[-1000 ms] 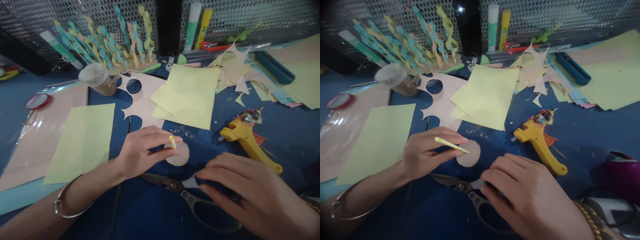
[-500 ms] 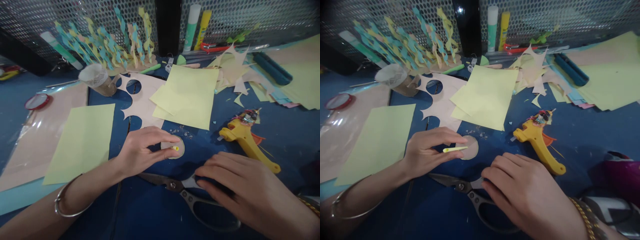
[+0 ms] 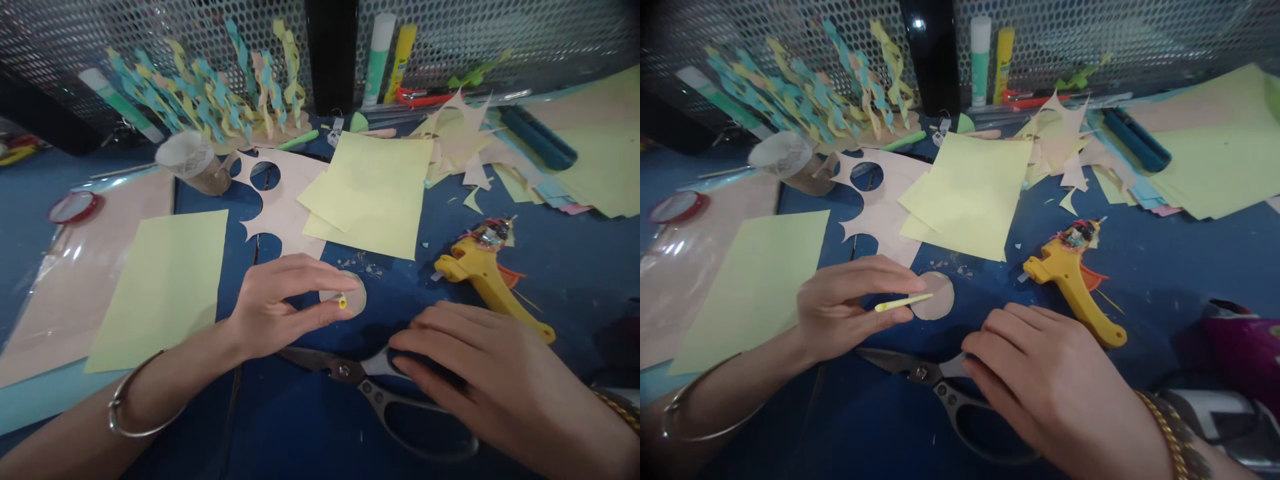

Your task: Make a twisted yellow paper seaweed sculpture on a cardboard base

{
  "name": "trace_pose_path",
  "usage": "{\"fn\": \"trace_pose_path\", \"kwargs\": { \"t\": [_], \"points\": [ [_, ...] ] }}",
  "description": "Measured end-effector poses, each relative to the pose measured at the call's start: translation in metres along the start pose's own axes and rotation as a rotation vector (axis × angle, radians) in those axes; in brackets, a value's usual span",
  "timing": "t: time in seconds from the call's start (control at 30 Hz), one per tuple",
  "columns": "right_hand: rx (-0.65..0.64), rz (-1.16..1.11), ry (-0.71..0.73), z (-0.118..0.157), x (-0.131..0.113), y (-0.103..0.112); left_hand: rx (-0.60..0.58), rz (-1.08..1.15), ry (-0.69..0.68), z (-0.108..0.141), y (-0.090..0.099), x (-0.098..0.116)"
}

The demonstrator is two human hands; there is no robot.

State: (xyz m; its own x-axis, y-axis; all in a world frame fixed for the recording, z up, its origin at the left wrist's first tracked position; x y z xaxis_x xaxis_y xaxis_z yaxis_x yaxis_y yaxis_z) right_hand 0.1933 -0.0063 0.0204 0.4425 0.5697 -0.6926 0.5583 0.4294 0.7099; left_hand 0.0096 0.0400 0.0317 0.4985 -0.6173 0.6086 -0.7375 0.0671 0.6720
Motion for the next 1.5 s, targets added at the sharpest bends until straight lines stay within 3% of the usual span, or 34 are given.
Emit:
{"fn": "trace_pose_path", "kwargs": {
  "t": [0.2, 0.33, 0.4, 0.5, 0.6, 0.7, 0.73, 0.83, 0.93, 1.07, 1.13, 1.23, 1.3, 1.37, 1.43, 1.5],
  "points": [
    [0.008, -0.007, -0.014, -0.001, 0.001, 0.001, 0.059, 0.010, 0.034, 0.000, 0.004, 0.003],
    [0.057, -0.017, -0.020, -0.001, 0.000, 0.002, 0.207, -0.045, 0.355, -0.005, 0.030, -0.015],
    [0.075, -0.041, -0.020, -0.001, 0.000, 0.002, 0.209, -0.070, 0.519, -0.011, 0.048, -0.033],
    [0.089, -0.073, -0.024, -0.001, 0.000, -0.001, 0.046, -0.114, 0.631, -0.028, 0.069, -0.060],
    [0.095, -0.092, -0.029, -0.002, 0.001, -0.002, -0.288, -0.229, 0.704, -0.046, 0.075, -0.089],
    [0.088, -0.110, -0.036, -0.002, 0.000, -0.003, -0.646, -0.452, 0.725, -0.060, 0.069, -0.113],
    [0.087, -0.111, -0.039, -0.002, 0.000, -0.003, -0.712, -0.479, 0.722, -0.064, 0.066, -0.118],
    [0.085, -0.101, -0.051, -0.002, 0.001, -0.003, -0.825, -0.520, 0.701, -0.076, 0.061, -0.126],
    [0.088, -0.098, -0.063, -0.004, 0.002, -0.001, -0.863, -0.581, 0.665, -0.087, 0.067, -0.118],
    [0.123, -0.088, -0.062, -0.007, 0.000, 0.004, -0.697, -0.716, 0.534, -0.102, 0.077, -0.078],
    [0.147, -0.083, -0.052, -0.008, -0.002, 0.005, -0.626, -0.709, 0.419, -0.103, 0.063, -0.052],
    [0.176, -0.068, -0.038, -0.009, -0.004, 0.006, -0.556, -0.675, 0.173, -0.094, 0.015, -0.017],
    [0.192, -0.053, -0.035, -0.009, -0.004, 0.005, -0.524, -0.741, 0.012, -0.084, -0.021, -0.004],
    [0.211, -0.033, -0.037, -0.009, -0.002, 0.006, -0.525, -0.803, -0.048, -0.076, -0.048, -0.001],
    [0.223, -0.013, -0.037, -0.008, -0.001, 0.007, -0.510, -0.820, -0.083, -0.074, -0.061, 0.000],
    [0.223, 0.000, -0.031, -0.007, -0.001, 0.008, -0.490, -0.817, -0.095, -0.076, -0.060, 0.000]
  ]
}}
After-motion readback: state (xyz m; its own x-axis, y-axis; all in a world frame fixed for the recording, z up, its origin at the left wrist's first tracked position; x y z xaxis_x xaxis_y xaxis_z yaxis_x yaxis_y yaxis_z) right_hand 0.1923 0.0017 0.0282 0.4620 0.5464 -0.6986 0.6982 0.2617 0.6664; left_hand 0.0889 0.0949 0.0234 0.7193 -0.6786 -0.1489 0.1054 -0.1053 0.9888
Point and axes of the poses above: each hand's wrist, its own z-axis away from the middle knuckle, its own y-axis out of the back of the hand, x = y × z, the point moved 5 cm from there along -z, towards the middle knuckle, and after that the axes turned 13 degrees about -z, right-handed, at the moved point
